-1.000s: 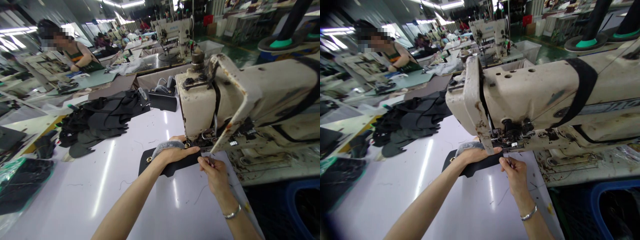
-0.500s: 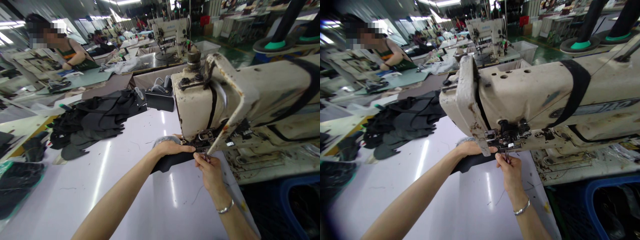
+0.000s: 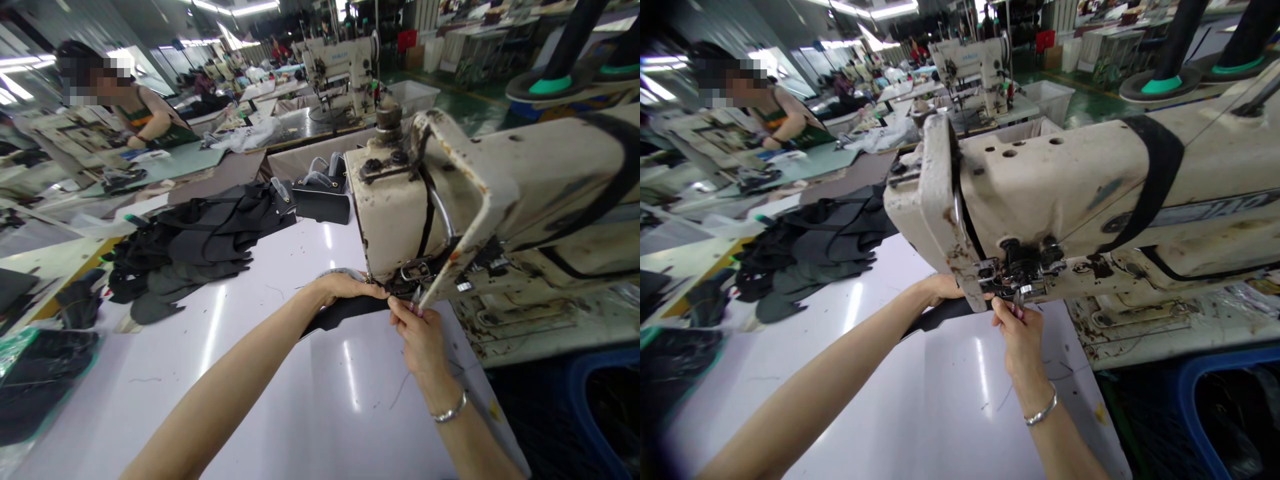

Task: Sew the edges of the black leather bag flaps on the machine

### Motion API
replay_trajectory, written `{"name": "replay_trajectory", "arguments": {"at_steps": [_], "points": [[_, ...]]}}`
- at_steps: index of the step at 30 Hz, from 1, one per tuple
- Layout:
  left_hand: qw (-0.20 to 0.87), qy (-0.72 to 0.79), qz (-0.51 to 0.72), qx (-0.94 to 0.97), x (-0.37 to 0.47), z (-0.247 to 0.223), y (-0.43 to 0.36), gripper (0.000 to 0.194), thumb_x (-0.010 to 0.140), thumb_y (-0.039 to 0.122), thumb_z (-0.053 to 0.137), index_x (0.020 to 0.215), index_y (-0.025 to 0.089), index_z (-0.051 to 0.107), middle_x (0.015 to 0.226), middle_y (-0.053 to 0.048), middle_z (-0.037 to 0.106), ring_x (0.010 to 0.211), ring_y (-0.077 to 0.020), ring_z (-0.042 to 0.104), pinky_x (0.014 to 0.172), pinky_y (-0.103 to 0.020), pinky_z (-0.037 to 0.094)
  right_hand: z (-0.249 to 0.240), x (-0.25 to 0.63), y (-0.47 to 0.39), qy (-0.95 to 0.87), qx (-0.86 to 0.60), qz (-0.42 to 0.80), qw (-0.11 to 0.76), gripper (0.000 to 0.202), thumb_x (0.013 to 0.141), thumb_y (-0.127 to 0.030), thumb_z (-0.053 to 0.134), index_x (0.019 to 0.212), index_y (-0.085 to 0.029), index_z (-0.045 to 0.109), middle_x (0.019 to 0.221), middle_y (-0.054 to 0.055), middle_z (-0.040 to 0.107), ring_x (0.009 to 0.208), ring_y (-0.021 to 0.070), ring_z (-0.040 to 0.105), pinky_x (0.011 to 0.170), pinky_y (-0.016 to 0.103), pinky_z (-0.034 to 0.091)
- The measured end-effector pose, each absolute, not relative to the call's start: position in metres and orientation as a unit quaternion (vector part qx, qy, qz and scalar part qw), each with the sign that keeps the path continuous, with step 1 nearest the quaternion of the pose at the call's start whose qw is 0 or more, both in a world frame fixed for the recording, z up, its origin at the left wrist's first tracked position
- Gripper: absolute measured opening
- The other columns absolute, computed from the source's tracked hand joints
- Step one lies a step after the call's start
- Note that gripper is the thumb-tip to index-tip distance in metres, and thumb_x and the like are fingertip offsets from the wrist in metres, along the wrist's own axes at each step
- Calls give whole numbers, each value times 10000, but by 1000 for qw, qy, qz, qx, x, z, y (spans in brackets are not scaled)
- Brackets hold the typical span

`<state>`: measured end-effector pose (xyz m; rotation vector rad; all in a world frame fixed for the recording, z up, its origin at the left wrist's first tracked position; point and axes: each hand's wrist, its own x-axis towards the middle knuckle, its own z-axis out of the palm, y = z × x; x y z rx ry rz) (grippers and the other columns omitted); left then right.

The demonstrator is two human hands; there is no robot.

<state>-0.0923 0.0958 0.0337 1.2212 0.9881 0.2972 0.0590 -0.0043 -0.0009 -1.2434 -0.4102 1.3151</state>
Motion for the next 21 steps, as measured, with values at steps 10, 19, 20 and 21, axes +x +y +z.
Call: {"name": "replay_trajectory", "arguments": {"at_steps": [10,19,20,21], "points": [[750,479,83,448,-98,17,109,421,577,374,962,932,210,804,932,-76,822,770,-220,761,692,-317,622,1,45,-5,-146,-563,542,607,477,592,-531,923,507,-183,608,472,-39,465,471,76,271,481,275,189],[760,430,104,477,-101,22,111,434,577,336,972,962,216,813,929,-47,831,953,-250,772,839,-305,617,1,30,-9,-149,-552,549,609,580,666,-572,885,594,-228,424,538,-90,332,516,72,204,448,250,158],[759,428,108,479,-101,23,112,423,575,324,973,955,224,816,913,-38,832,962,-255,772,850,-309,617,2,29,-8,-144,-549,548,614,604,665,-564,887,601,-238,382,545,-94,313,514,71,203,442,247,161],[757,429,112,480,-101,24,112,411,571,316,974,943,232,818,894,-29,831,961,-258,774,855,-315,618,3,28,-7,-140,-548,547,618,625,662,-558,889,608,-246,350,551,-97,299,511,69,205,436,244,166]]}}
